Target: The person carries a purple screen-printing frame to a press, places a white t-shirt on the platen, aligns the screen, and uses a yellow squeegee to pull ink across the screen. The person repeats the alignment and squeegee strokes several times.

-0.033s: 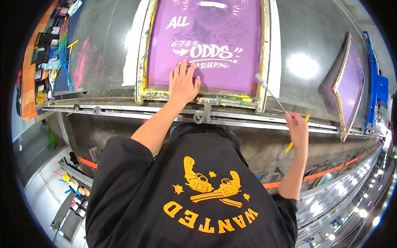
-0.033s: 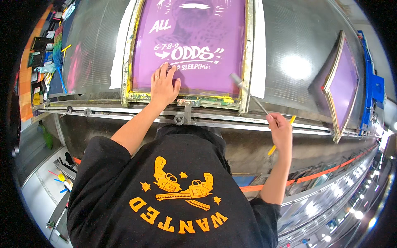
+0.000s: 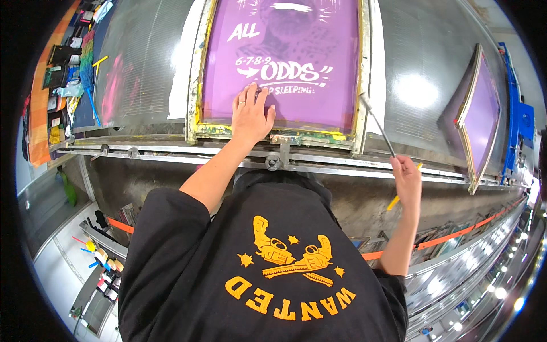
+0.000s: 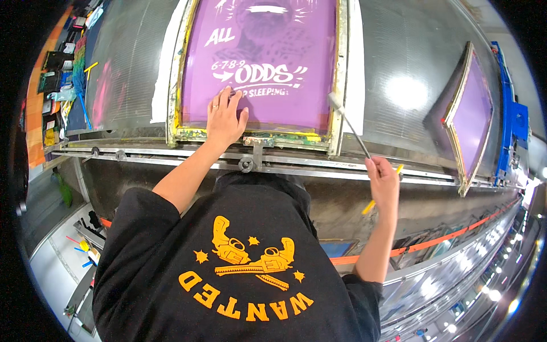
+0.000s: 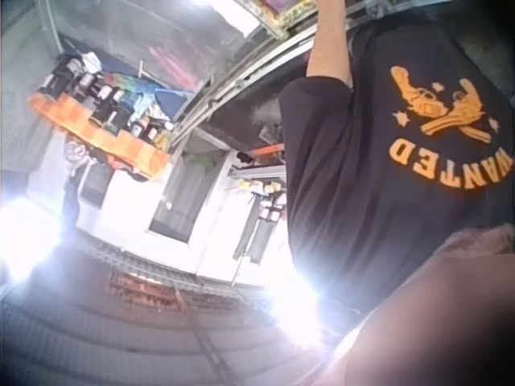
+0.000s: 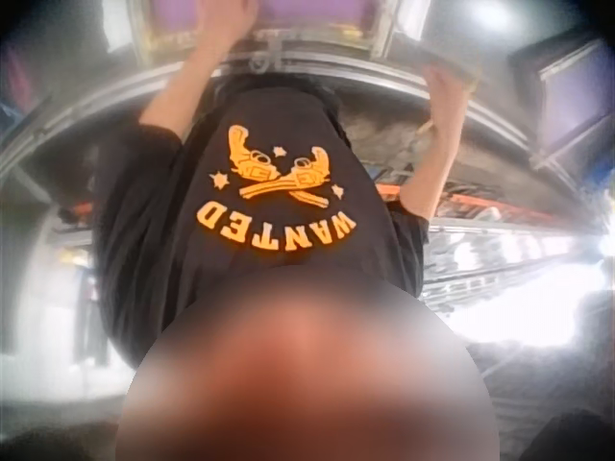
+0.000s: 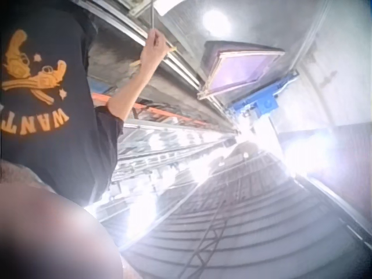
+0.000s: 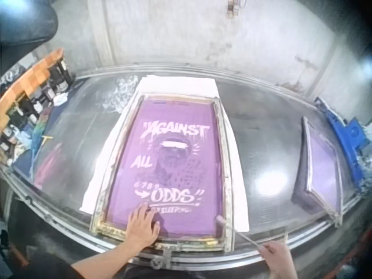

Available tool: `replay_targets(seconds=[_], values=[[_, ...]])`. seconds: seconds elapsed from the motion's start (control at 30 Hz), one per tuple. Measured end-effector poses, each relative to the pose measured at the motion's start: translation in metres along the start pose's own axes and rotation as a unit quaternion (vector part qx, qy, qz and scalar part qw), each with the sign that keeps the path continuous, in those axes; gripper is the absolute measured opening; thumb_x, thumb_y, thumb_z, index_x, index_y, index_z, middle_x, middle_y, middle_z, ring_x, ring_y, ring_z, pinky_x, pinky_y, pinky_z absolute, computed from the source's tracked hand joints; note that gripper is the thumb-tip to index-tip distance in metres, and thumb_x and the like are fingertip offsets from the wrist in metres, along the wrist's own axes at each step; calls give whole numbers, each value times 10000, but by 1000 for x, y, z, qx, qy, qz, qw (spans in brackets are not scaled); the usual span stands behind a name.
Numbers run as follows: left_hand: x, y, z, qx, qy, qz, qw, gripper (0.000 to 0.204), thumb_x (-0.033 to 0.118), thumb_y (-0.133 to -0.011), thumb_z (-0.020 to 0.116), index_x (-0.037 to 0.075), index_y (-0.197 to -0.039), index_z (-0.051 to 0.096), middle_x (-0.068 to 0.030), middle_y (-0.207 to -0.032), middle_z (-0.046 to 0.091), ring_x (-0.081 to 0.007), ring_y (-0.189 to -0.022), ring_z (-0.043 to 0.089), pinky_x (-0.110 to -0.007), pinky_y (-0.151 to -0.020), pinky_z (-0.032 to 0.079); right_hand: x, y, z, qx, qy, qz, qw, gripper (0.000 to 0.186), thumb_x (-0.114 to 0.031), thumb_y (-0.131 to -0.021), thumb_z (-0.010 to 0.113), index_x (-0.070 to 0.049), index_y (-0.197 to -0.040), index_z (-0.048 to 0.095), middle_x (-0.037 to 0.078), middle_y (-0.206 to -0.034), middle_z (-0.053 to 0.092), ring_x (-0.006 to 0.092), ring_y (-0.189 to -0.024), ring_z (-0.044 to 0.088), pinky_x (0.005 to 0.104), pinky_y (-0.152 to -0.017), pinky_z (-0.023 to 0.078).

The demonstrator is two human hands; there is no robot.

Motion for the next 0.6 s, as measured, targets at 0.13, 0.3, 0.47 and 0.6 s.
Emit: replay_targets(seconds=[0.13, 0.3, 0.47, 0.6], values=[[-3, 3, 0, 29, 70, 14, 997, 548, 391, -966, 645, 55, -1392, 567, -235, -1502, 468, -413, -1418, 412, -544, -1190, 293, 35, 44, 45, -31, -198, 41, 979, 246, -157, -1076, 591, -5, -1265, 630, -49, -740, 533, 34, -562, 448, 209, -499, 345], [61, 50, -13, -90, 140, 125, 978, 559, 386, -908, 743, 74, -1350, 603, -160, -1393, 559, -361, -1282, 530, -509, -1104, 397, 65, 91, 46, 66, -312, 99, 943, 257, -105, -1068, 571, 17, -1290, 617, -22, -761, 545, 39, -543, 456, 210, -467, 349], [88, 88, -14, -72, 99, 161, 979, 590, 313, -845, 791, 72, -1352, 611, -128, -1286, 606, -330, -1216, 559, -483, -1074, 428, 75, 99, 32, 140, -349, 51, 925, 265, -100, -1072, 563, 22, -1298, 627, -18, -773, 555, 25, -544, 441, 196, -461, 328], [92, 90, -12, -78, 50, 178, 980, 575, 272, -872, 760, 56, -1379, 596, -135, -1331, 591, -330, -1237, 548, -477, -1083, 431, 75, 91, 24, 136, -350, 32, 926, 272, -100, -1075, 560, 38, -1301, 619, -20, -770, 547, 27, -553, 438, 201, -466, 334]])
Point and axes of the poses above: each hand's wrist, its own y-axis away from the middle knuckle, its own z-axis out of the palm, x = y × z, the point moved 10 cm from there along -y, towards the middle knuckle
